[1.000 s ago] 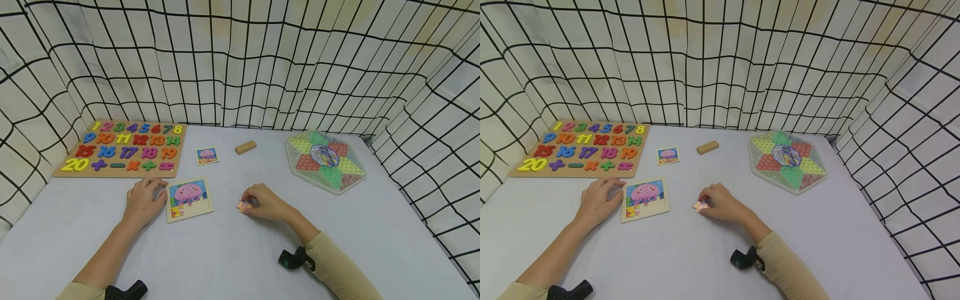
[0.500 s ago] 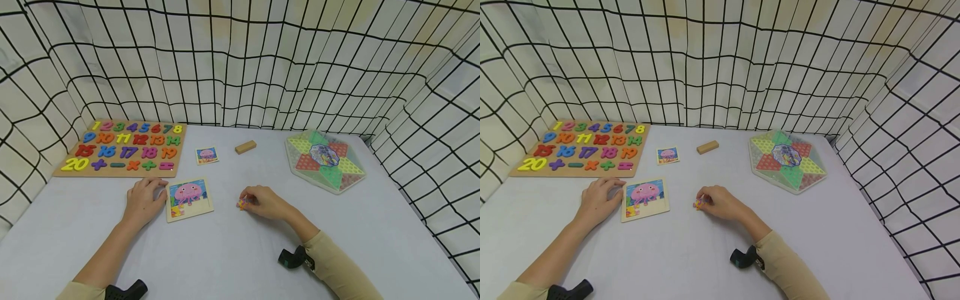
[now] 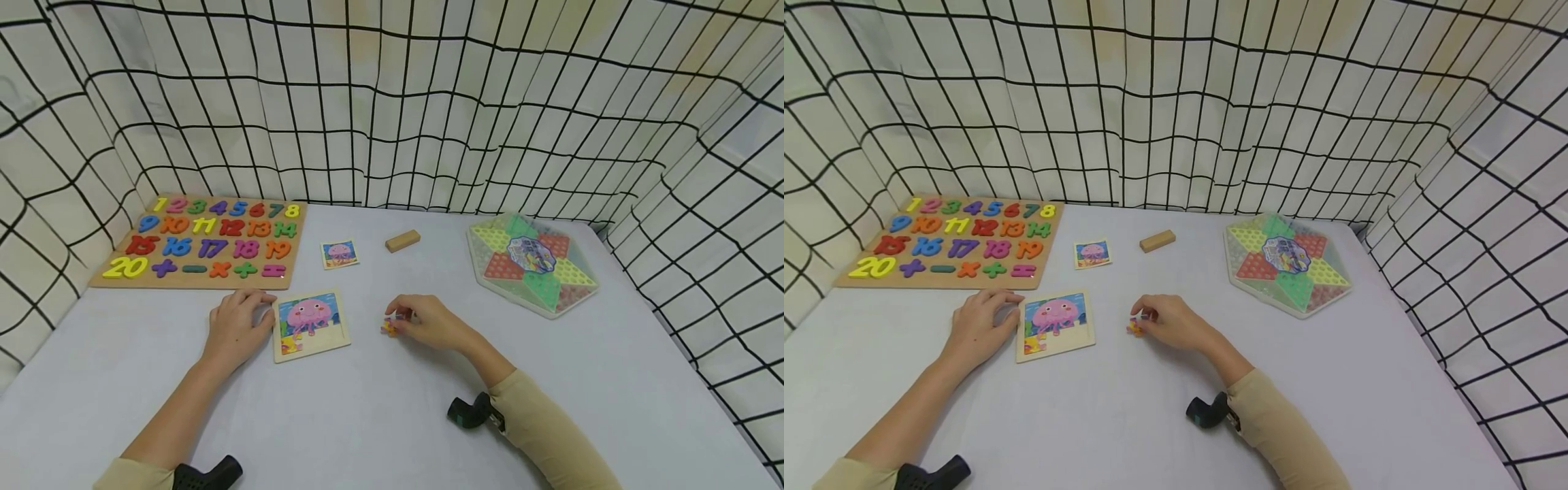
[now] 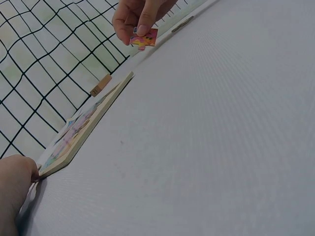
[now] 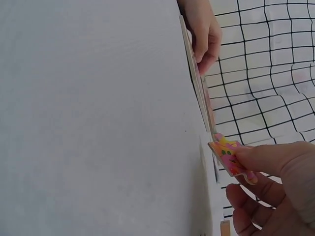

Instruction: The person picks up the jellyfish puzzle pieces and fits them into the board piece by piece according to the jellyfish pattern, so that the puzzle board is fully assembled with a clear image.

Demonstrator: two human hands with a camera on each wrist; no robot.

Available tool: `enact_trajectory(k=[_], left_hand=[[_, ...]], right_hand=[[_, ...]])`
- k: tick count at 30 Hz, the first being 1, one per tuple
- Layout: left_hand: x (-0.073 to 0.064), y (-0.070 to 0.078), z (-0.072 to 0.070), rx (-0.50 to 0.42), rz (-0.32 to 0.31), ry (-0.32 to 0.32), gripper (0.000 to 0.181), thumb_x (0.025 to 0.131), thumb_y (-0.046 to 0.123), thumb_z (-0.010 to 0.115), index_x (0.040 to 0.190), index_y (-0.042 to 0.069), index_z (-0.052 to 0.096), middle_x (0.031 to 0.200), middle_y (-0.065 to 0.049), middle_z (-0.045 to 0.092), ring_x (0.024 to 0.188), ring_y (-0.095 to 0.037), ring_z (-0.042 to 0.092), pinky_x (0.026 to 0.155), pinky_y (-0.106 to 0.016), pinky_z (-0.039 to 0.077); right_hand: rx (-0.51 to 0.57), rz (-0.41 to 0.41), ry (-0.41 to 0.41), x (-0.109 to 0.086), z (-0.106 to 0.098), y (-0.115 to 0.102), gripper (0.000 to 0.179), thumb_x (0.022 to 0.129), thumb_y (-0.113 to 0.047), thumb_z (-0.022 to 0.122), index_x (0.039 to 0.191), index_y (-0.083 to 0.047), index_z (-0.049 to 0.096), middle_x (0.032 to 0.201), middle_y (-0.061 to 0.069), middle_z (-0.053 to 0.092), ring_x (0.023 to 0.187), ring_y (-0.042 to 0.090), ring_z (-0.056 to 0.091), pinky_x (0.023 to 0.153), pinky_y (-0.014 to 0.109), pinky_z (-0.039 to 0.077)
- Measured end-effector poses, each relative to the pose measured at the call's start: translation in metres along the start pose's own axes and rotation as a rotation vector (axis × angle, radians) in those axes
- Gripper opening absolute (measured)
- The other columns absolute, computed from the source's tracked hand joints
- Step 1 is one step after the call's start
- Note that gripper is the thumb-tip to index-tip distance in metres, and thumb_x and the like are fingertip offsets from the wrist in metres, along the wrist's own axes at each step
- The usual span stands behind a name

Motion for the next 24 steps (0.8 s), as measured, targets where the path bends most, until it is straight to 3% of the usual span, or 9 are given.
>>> enact_trajectory(k=[13, 24], left_hand=[[0.000, 0.000, 0.000, -0.003, -0.008, -0.007, 0.020, 0.085, 0.011, 0.057, 0.103, 0.003, 0.061, 0.115, -0.019, 0.050, 0.113, -0.042, 0.037, 0.087, -0.059, 0.022], [0.000, 0.000, -0.002, 0.005, 0.003, 0.003, 0.019, 0.085, 0.011, 0.057, 0.102, 0.004, 0.061, 0.114, -0.018, 0.051, 0.111, -0.042, 0.038, 0.086, -0.058, 0.024]], right_hand=[[0.089, 0.014, -0.041, 0.026, 0.013, -0.012, 0.018, 0.089, -0.012, 0.059, 0.106, -0.011, 0.062, 0.079, -0.008, 0.055, 0.074, 0.007, 0.050, 0.064, 0.022, 0.044], [0.109, -0.063, -0.048, 0.044, 0.026, -0.026, 0.019, 0.087, -0.006, 0.059, 0.106, -0.008, 0.063, 0.080, -0.005, 0.054, 0.074, 0.008, 0.048, 0.064, 0.022, 0.042]])
Point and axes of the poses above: each hand's wrist, its own x-axis towards the middle knuckle, its own z-axis out of the palm, y = z × x, the point moved 6 cm from there along x, towards the middle knuckle
